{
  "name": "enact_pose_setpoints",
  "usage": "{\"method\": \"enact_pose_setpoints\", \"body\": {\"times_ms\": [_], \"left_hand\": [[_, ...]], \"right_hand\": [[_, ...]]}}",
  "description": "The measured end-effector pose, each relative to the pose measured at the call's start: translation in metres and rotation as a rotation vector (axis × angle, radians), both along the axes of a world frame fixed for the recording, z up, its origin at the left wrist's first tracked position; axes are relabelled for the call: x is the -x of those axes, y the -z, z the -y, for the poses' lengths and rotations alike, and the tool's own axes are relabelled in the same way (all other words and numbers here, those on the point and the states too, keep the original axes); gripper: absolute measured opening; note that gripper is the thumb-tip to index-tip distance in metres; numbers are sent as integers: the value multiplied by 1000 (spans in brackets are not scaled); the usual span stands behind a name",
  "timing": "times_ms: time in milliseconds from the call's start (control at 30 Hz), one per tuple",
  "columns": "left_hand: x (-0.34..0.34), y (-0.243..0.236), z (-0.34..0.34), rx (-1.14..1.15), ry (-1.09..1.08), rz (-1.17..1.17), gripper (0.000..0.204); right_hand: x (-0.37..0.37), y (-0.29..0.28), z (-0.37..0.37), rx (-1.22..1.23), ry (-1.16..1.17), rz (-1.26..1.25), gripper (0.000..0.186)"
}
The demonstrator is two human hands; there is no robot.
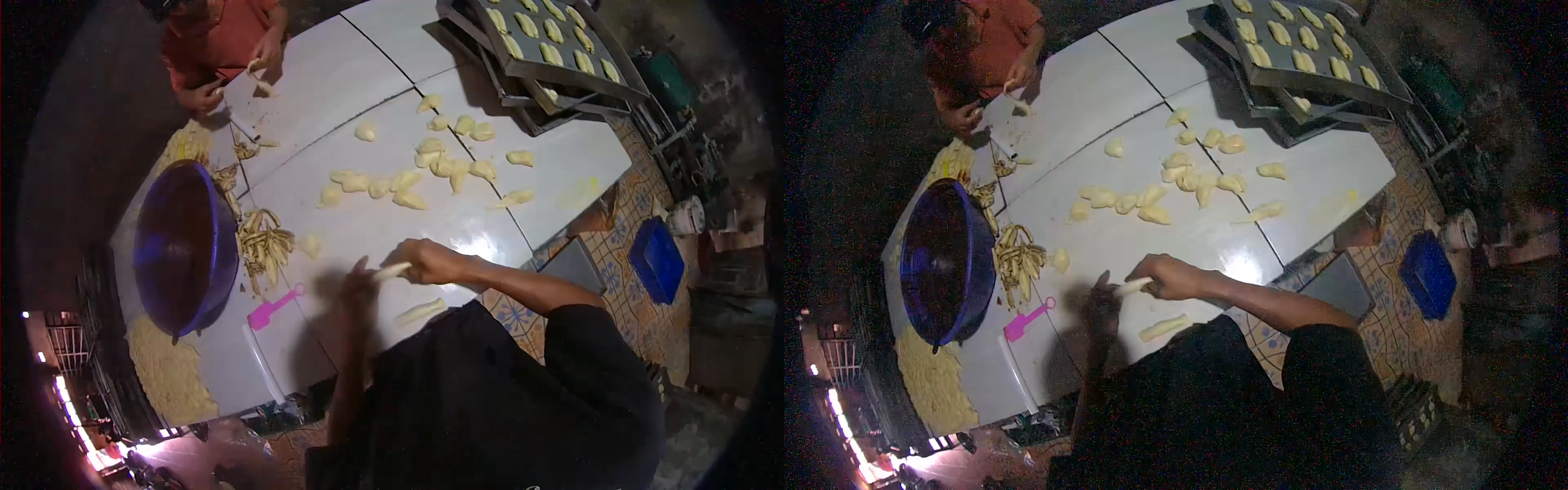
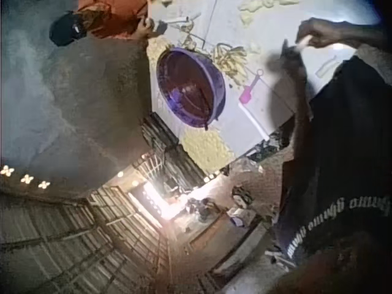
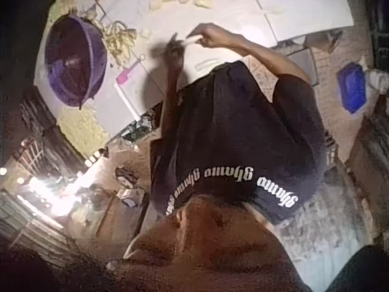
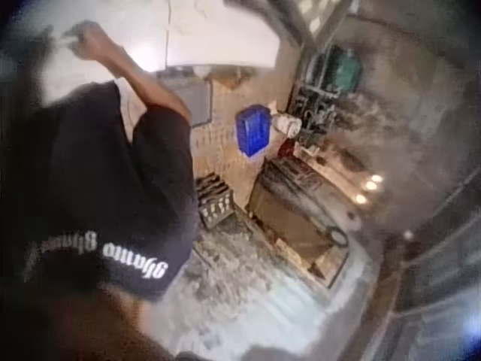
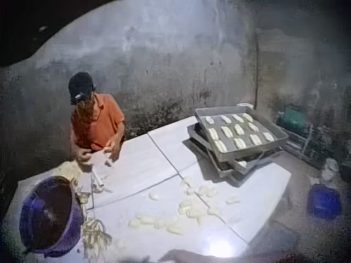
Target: The person flattens dough pieces, spreads chocolate filling on them with a spatula, adds banana slices, rolls the dough into pastries by hand, and places the pastries onto baking trays.
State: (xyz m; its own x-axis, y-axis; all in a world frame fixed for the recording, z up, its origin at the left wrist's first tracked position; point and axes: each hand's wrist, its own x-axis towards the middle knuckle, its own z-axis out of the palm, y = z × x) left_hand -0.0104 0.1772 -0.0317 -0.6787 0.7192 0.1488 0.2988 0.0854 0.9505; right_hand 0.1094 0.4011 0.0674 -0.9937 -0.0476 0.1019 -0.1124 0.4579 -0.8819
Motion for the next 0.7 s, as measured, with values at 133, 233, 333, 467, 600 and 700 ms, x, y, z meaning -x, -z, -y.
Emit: {"method": "enact_pose_setpoints", "body": {"times_ms": [133, 233, 333, 467, 600, 700], "left_hand": [[-77, -78, 7, 201, 183, -316, 44], [-93, -76, 16, 238, 101, -236, 58], [-96, -44, 19, 157, -36, -76, 64], [-103, -68, 3, 209, -186, 454, 52], [-79, -134, -10, -62, -176, 1207, 55], [-83, -195, -21, -110, -86, 1037, 51]], "right_hand": [[-94, 20, 4, -110, -113, 47, 54], [-98, -10, 13, -290, 151, -6, 56], [-78, 8, 36, -510, -5, -153, 78], [-70, 56, 54, -360, 7, -181, 45], [-92, 54, 71, 295, 350, 274, 42], [-127, 43, 78, 1641, 504, 427, 60]]}}
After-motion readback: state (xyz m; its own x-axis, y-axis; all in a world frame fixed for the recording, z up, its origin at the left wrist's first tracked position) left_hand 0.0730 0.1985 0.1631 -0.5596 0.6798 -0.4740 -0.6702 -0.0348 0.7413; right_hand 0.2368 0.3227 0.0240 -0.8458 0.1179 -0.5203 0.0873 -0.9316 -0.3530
